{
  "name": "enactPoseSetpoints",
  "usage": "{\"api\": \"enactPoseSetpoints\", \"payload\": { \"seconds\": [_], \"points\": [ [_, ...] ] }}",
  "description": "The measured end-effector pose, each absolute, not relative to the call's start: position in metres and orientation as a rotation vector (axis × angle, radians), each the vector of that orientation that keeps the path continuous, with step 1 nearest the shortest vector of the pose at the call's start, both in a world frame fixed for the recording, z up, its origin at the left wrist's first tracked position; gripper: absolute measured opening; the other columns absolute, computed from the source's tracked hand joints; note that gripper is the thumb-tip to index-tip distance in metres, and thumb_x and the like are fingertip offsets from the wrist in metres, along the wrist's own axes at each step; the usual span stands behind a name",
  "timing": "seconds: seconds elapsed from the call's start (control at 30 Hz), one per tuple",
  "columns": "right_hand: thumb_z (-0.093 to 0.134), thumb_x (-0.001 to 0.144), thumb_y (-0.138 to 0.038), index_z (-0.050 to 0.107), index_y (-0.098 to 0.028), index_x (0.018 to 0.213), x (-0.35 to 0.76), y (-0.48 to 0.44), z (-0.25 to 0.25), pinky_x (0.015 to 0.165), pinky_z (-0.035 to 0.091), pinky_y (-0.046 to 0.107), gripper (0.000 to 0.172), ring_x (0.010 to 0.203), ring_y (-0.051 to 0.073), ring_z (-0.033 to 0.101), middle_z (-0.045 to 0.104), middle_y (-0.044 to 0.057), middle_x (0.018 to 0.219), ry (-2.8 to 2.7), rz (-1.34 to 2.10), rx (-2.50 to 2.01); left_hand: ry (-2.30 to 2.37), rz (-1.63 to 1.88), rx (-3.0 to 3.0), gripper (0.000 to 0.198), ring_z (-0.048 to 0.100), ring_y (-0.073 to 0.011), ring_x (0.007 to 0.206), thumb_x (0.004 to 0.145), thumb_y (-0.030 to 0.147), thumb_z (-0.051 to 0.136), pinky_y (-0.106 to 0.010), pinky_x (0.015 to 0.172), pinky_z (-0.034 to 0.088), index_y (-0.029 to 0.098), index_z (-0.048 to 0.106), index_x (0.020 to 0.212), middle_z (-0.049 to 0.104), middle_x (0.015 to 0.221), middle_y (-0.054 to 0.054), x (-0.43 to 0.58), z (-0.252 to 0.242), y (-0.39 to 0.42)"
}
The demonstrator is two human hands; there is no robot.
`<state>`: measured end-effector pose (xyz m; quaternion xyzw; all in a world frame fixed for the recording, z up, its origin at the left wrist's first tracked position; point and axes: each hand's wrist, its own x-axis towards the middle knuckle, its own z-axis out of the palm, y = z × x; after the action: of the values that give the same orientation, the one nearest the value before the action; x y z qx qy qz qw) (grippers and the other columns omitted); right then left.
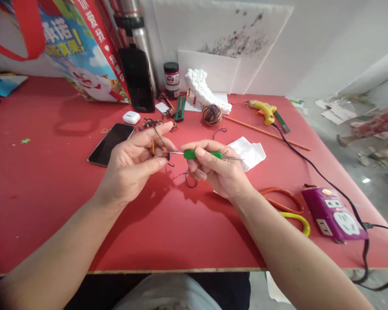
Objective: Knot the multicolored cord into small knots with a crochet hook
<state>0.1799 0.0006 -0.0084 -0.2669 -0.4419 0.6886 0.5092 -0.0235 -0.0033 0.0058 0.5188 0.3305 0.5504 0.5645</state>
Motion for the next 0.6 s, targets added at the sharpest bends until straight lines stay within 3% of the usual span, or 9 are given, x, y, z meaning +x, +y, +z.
{"api": "enactPoseSetpoints", "payload": {
  "seconds": [0.17,0.4,0.6],
  "points": [
    [0.093,0.083,-0.038,0.089,-0.021,0.097,0.1786,0.0014,-0.0055,0.050,0.038,0.026,0.022,0.046,0.005,0.040,0.068,-0.001,0.066,-1.021,1.664,-0.638,0.725,1.302,1.223,0.048,0.062,-0.0158,0.085,0.080,0.012,0.074,-0.027,0.072,0.051,0.026,0.084,0.124,0.077,0.101,-0.005,-0.0257,0.0011,-0.0009],
    [0.094,0.082,-0.039,0.089,-0.022,0.097,0.1765,0.0006,-0.0065,0.051,0.038,0.027,0.023,0.046,0.006,0.042,0.068,-0.001,0.066,-1.019,1.690,-0.642,0.852,1.345,1.210,0.042,0.065,-0.0124,0.083,0.076,0.012,0.089,-0.024,0.080,0.055,0.028,0.087,0.114,0.069,0.083,0.002,-0.0196,0.0032,-0.0003],
    [0.092,0.083,-0.039,0.088,-0.022,0.096,0.1695,-0.0018,-0.0107,0.052,0.041,0.027,0.022,0.048,0.006,0.041,0.068,-0.002,0.068,-0.955,1.644,-0.652,0.958,1.380,1.180,0.042,0.063,-0.0117,0.077,0.070,0.017,0.094,-0.024,0.075,0.055,0.025,0.087,0.111,0.067,0.079,0.003,-0.0183,0.0051,-0.0002]
  ]
}}
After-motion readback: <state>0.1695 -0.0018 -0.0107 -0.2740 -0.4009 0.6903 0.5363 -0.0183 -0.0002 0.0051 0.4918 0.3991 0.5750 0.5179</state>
